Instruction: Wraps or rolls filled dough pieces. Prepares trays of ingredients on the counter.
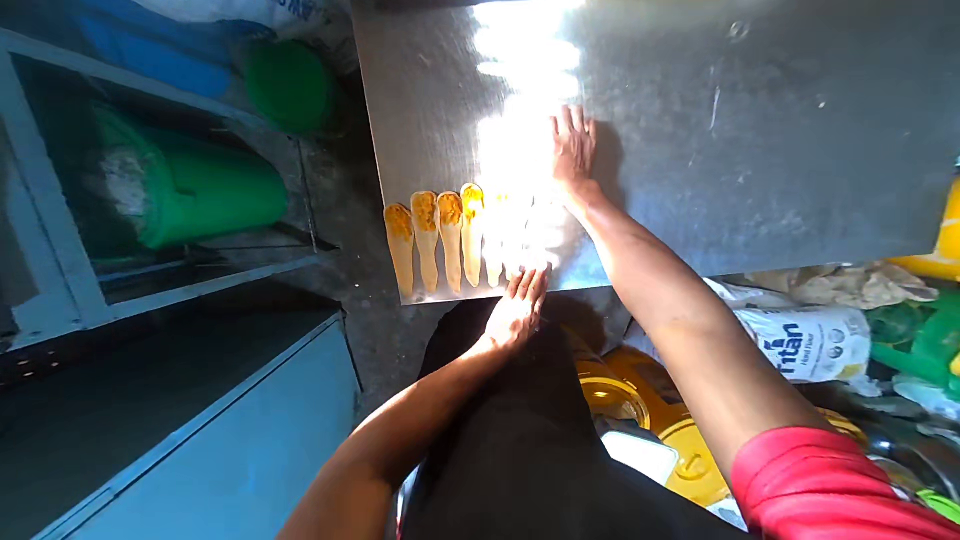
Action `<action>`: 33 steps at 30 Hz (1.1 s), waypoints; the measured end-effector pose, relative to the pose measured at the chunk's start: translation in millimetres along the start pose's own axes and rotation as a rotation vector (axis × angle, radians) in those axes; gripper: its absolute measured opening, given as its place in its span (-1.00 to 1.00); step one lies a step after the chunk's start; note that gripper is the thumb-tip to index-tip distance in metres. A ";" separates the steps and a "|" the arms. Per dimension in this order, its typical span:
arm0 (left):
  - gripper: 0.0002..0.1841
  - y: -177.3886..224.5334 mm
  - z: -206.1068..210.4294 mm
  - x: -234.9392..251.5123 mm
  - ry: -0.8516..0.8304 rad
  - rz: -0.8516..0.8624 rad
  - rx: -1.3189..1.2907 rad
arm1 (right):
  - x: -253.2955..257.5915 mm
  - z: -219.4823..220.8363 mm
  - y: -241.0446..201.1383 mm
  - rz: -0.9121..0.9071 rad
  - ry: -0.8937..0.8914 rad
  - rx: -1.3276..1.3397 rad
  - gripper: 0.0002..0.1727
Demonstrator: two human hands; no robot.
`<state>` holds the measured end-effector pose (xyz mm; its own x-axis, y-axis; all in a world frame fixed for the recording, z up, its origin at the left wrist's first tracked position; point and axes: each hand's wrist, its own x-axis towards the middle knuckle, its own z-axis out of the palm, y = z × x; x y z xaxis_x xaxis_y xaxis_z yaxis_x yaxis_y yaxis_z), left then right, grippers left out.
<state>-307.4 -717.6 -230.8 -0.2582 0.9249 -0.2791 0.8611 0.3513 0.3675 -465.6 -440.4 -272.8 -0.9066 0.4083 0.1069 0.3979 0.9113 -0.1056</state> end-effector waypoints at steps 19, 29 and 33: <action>-0.44 -2.9 23.0 -22.0 0.118 0.129 -0.137 | -109.3 -36.0 -35.6 -0.113 0.019 0.066 -0.56; -0.42 -5.7 17.3 -5.4 0.201 0.111 -0.060 | -86.9 -14.6 -16.8 -0.038 -0.133 -0.029 -0.46; -0.52 -4.7 19.9 -18.6 0.164 0.128 -0.184 | -203.7 -69.7 -46.9 -0.040 -0.331 0.129 0.01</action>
<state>-297.9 -739.3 -245.0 -0.2327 0.9694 -0.0780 0.8009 0.2365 0.5501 -289.8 -562.6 -220.8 -0.9261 0.3135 -0.2099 0.3589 0.9036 -0.2337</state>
